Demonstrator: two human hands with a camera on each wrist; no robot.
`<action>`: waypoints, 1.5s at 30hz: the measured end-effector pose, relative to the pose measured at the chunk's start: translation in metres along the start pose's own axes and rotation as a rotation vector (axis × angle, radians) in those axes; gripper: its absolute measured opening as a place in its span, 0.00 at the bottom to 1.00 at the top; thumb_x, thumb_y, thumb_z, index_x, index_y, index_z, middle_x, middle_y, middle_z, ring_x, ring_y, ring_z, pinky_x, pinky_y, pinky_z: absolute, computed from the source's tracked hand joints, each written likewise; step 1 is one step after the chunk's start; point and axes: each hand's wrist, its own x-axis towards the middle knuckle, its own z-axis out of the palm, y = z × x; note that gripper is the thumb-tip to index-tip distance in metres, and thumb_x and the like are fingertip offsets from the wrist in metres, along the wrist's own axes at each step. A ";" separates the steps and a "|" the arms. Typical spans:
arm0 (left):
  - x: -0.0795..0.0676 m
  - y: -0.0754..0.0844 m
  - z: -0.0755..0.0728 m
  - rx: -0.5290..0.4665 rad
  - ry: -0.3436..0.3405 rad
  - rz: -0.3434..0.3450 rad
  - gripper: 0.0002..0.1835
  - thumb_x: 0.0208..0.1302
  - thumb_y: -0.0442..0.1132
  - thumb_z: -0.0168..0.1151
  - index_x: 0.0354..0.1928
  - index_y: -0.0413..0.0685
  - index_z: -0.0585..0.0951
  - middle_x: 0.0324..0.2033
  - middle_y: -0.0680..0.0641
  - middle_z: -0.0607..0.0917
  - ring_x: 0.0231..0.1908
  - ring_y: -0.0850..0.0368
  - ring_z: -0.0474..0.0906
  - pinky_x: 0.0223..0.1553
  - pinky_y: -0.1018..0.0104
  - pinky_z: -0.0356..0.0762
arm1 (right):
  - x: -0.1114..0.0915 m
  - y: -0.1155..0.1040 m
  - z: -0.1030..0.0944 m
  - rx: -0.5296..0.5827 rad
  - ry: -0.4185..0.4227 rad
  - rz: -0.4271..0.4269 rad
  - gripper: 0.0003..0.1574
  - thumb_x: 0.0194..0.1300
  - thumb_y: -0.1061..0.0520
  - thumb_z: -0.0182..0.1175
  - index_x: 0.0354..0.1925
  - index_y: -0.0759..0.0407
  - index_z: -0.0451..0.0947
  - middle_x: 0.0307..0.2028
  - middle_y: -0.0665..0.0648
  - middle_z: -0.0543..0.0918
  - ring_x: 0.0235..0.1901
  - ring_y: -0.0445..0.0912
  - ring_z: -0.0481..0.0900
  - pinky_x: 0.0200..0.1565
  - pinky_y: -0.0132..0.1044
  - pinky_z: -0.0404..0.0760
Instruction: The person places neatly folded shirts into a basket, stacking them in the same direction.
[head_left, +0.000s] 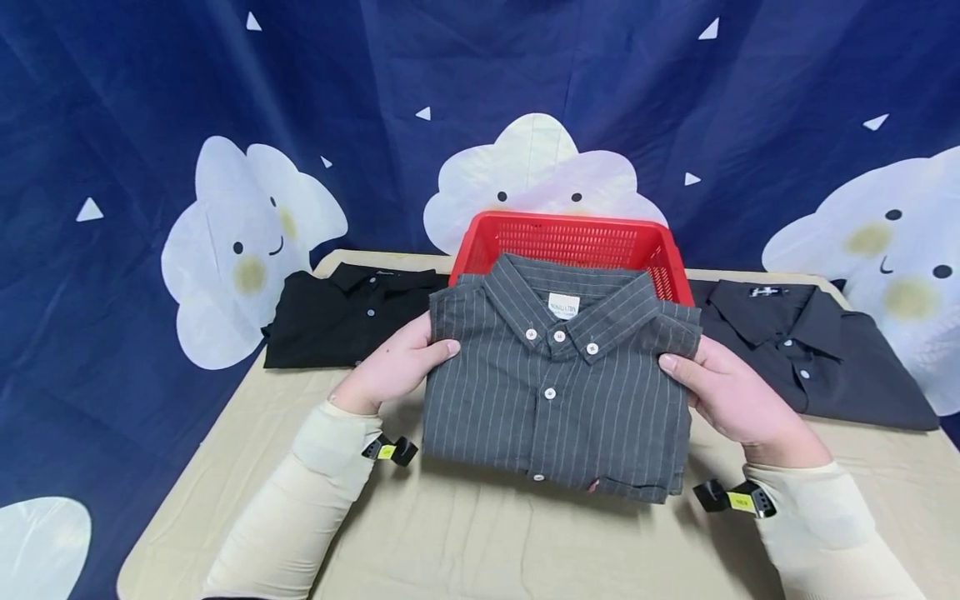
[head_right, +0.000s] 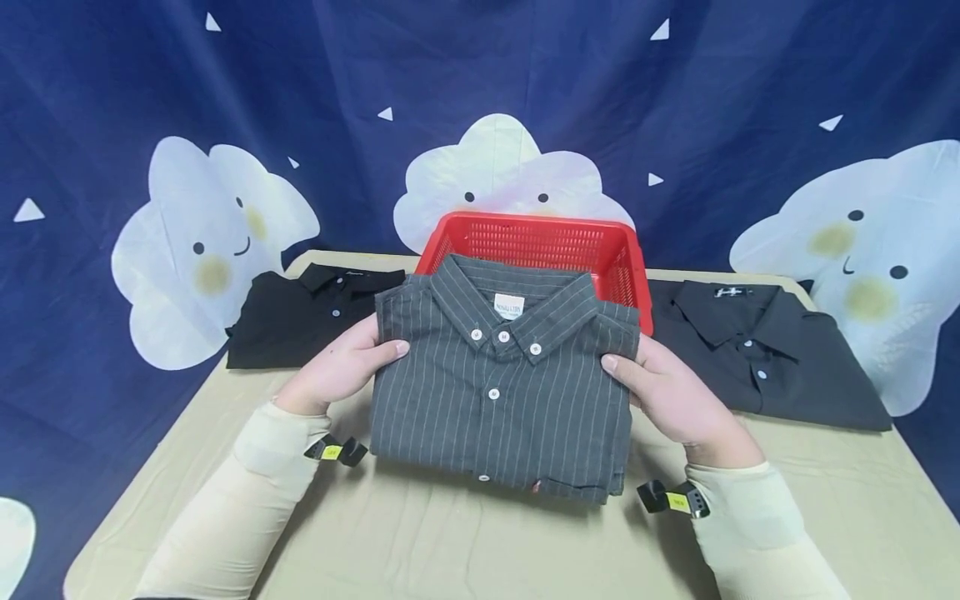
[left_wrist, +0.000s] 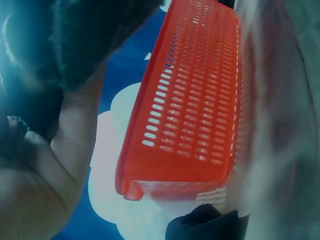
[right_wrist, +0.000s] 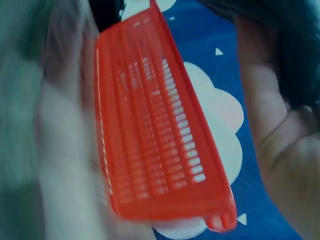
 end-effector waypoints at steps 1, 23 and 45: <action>0.001 0.000 0.000 -0.010 0.000 -0.003 0.27 0.75 0.35 0.53 0.74 0.46 0.65 0.64 0.48 0.76 0.62 0.54 0.72 0.69 0.52 0.62 | 0.001 0.000 0.000 0.067 -0.014 -0.010 0.22 0.80 0.71 0.35 0.64 0.67 0.68 0.51 0.62 0.85 0.47 0.51 0.87 0.46 0.44 0.85; 0.023 0.007 -0.004 -0.530 0.030 -0.066 0.31 0.77 0.30 0.46 0.78 0.46 0.54 0.67 0.38 0.70 0.56 0.47 0.78 0.55 0.55 0.79 | 0.013 0.013 0.013 0.424 0.035 -0.094 0.30 0.82 0.65 0.25 0.76 0.59 0.53 0.58 0.60 0.79 0.55 0.50 0.82 0.54 0.43 0.81; 0.065 0.021 -0.027 -0.246 -0.047 -0.028 0.29 0.80 0.33 0.46 0.78 0.49 0.55 0.68 0.43 0.70 0.60 0.49 0.75 0.57 0.53 0.77 | 0.055 -0.027 -0.017 -0.776 0.563 0.078 0.24 0.82 0.52 0.42 0.65 0.64 0.69 0.36 0.53 0.84 0.30 0.38 0.83 0.34 0.31 0.81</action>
